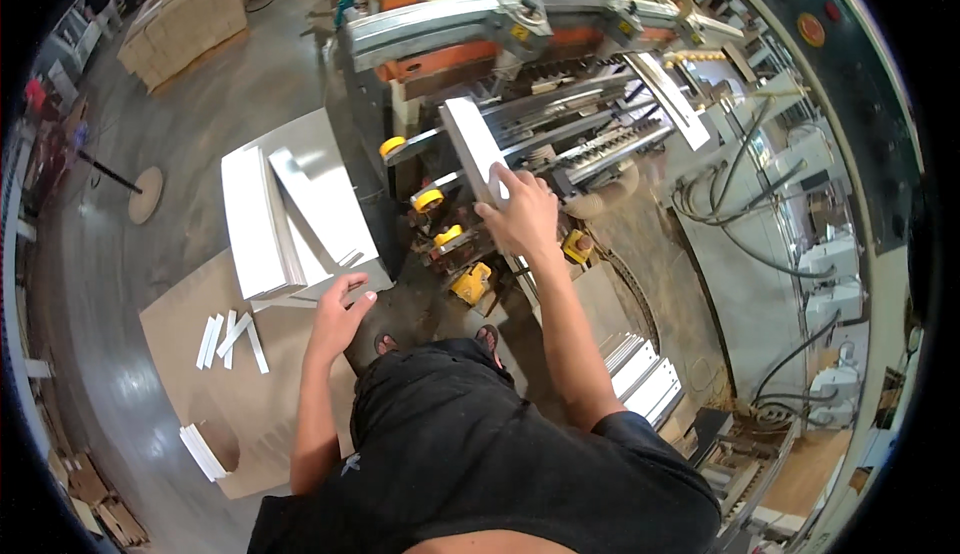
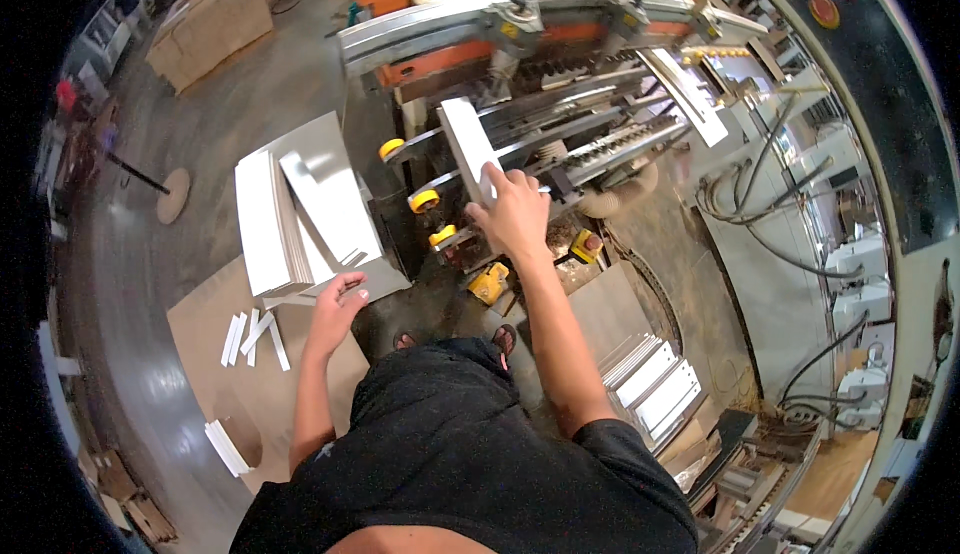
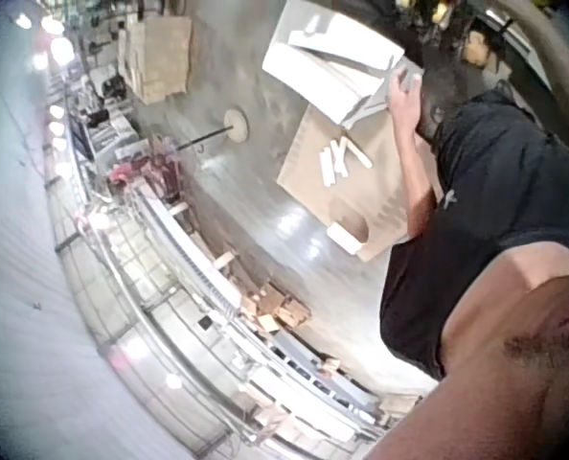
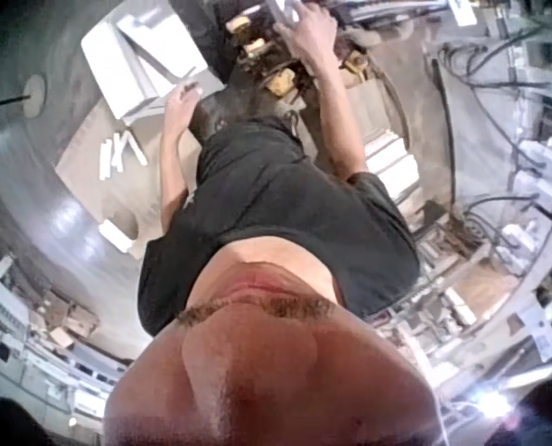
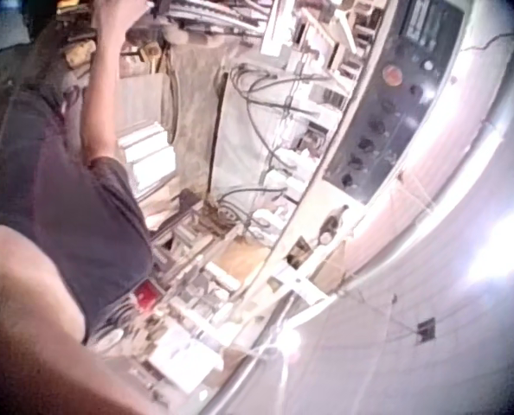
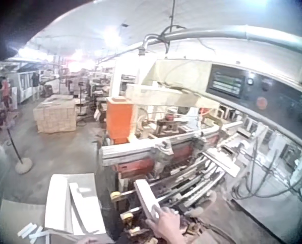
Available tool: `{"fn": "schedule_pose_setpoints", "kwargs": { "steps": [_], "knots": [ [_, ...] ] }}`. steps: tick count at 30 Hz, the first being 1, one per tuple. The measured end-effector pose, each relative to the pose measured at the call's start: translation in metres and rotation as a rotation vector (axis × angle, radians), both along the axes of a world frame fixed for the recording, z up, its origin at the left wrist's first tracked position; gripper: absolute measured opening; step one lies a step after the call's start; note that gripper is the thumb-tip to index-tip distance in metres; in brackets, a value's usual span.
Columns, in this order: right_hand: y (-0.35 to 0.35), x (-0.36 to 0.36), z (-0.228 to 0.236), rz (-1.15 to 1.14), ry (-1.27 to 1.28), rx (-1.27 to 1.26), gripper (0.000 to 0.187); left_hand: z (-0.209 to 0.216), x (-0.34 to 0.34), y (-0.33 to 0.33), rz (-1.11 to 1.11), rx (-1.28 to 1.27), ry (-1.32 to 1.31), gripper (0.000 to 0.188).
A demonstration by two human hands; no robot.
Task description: The person feeds wooden boards into a processing machine by hand, guides them through the track, and stacks the finished boards onto a table.
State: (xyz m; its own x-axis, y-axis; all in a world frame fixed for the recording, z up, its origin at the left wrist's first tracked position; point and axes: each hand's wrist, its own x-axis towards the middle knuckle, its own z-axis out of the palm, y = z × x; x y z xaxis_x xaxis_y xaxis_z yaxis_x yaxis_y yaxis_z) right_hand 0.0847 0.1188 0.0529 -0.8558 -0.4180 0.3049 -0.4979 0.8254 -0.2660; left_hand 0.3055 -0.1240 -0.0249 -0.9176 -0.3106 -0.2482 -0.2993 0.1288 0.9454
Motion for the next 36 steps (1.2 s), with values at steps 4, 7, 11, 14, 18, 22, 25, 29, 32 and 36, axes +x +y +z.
{"fn": "schedule_pose_setpoints", "kwargs": {
  "steps": [4, 7, 11, 14, 18, 22, 25, 29, 32, 36],
  "knots": [
    [0.006, -0.011, 0.01, 0.035, -0.185, -0.086, 0.047, 0.005, -0.026, 0.036, -0.045, 0.042, 0.063, 0.036],
    [0.028, -0.02, 0.005, 0.079, -0.088, -0.254, 0.05, 0.016, -0.035, 0.067, -0.056, 0.081, 0.1, 0.035],
    [0.074, -0.038, 0.011, 0.061, -0.127, -0.313, 0.048, 0.017, -0.034, 0.09, -0.006, 0.075, 0.084, 0.034],
    [0.111, -0.069, 0.017, -0.028, -0.175, -0.293, 0.045, 0.01, -0.03, 0.102, 0.067, 0.065, 0.078, 0.033],
    [0.153, -0.137, -0.015, -0.035, -0.023, -0.196, 0.045, 0.01, -0.036, 0.119, 0.161, 0.055, 0.082, 0.031],
    [0.17, -0.18, -0.034, -0.045, -0.007, -0.14, 0.042, 0.019, -0.044, 0.146, 0.3, -0.012, 0.099, 0.028],
    [0.169, -0.199, -0.034, -0.085, 0.172, -0.031, 0.042, 0.011, -0.045, 0.162, 0.39, -0.004, 0.08, 0.027],
    [0.163, -0.238, -0.04, 0.073, 0.229, -0.027, 0.035, 0.012, -0.052, 0.191, 0.421, 0.022, 0.034, 0.026],
    [0.155, -0.26, -0.043, 0.106, 0.329, 0.165, 0.033, 0.01, -0.053, 0.203, 0.439, 0.011, 0.037, 0.022],
    [0.17, -0.293, -0.043, 0.037, 0.336, 0.31, 0.034, 0.01, -0.051, 0.204, 0.489, -0.012, 0.048, 0.02]
  ]
}}
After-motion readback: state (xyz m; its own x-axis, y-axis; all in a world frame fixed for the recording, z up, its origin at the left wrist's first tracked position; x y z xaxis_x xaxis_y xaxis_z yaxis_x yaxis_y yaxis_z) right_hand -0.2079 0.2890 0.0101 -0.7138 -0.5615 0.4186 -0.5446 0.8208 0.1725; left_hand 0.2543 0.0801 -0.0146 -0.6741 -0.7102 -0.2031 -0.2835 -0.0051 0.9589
